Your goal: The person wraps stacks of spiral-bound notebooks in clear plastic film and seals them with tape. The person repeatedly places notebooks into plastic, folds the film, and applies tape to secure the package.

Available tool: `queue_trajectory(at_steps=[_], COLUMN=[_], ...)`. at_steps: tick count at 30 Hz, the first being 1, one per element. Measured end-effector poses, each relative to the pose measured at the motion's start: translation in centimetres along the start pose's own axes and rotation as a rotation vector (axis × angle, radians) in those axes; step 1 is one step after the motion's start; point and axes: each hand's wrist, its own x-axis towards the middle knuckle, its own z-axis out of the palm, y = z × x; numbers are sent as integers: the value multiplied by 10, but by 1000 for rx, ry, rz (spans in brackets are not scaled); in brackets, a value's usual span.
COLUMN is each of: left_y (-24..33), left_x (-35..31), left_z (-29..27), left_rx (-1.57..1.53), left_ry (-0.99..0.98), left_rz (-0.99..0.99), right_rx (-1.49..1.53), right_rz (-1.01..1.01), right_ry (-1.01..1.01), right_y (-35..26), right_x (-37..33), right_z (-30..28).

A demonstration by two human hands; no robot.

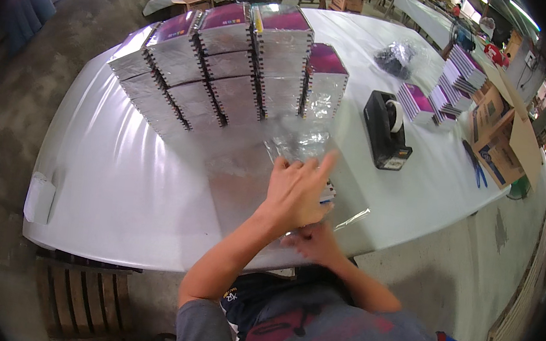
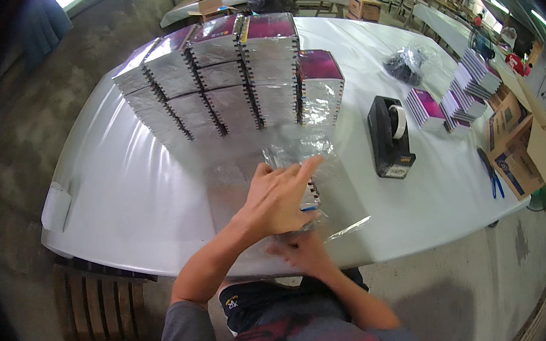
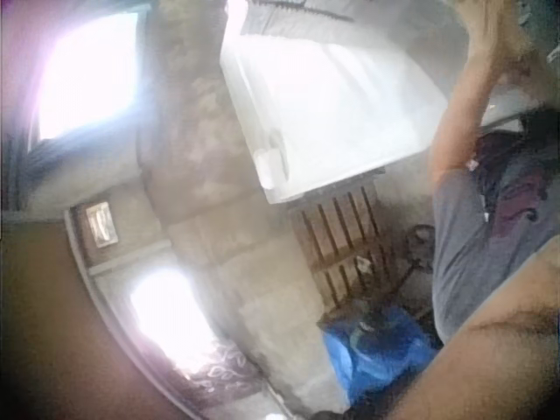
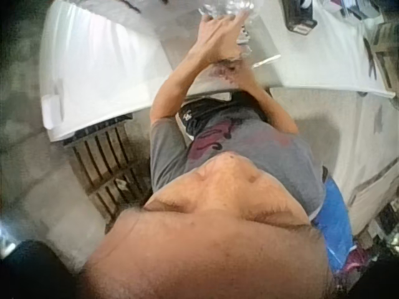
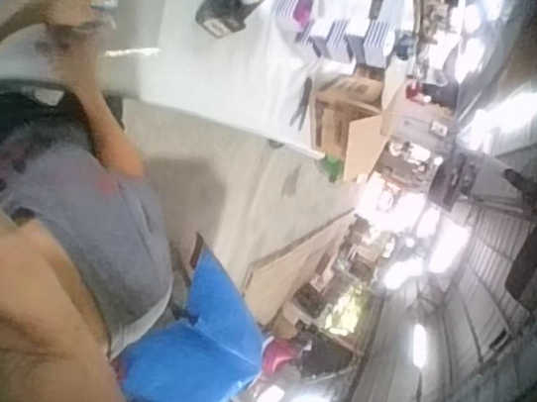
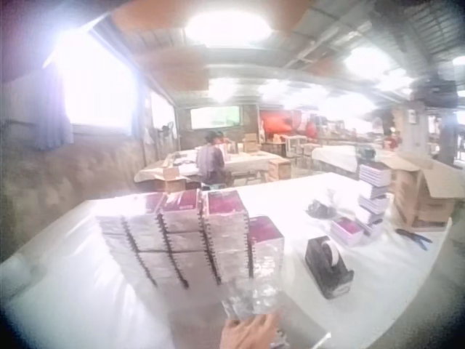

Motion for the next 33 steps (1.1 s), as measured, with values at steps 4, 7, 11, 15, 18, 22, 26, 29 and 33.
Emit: queue_trajectory(at_steps=[4,7,11,15,18,22,26,29,33], left_y=[7,-19,-20,-24,-25,-16,-25,-14,-12], left_x=[-21,-59,-95,-109,-110,-90,-74,-64,-73], left_z=[-18,3,19,72,80,50,0,-21,-29], left_rx=[-648,-1106,-545,-507,-618,-564,-246,-343,-790], left_ry=[194,361,201,266,294,670,607,669,1013], left_rz=[-168,12,-79,-262,-322,-129,200,248,174], right_rx=[688,1311,1189,513,389,405,-30,-177,508], right_rz=[68,-248,-334,-165,-296,-646,-754,-842,-707], right_ry=[-400,-233,-126,-5,73,122,65,71,198], right_y=[5,28,35,15,0,-32,-69,-78,-56], right_x=[-12,6,11,21,24,26,11,12,-1], right_z=[20,13,-40,-49,-50,-76,-109,-112,-108])
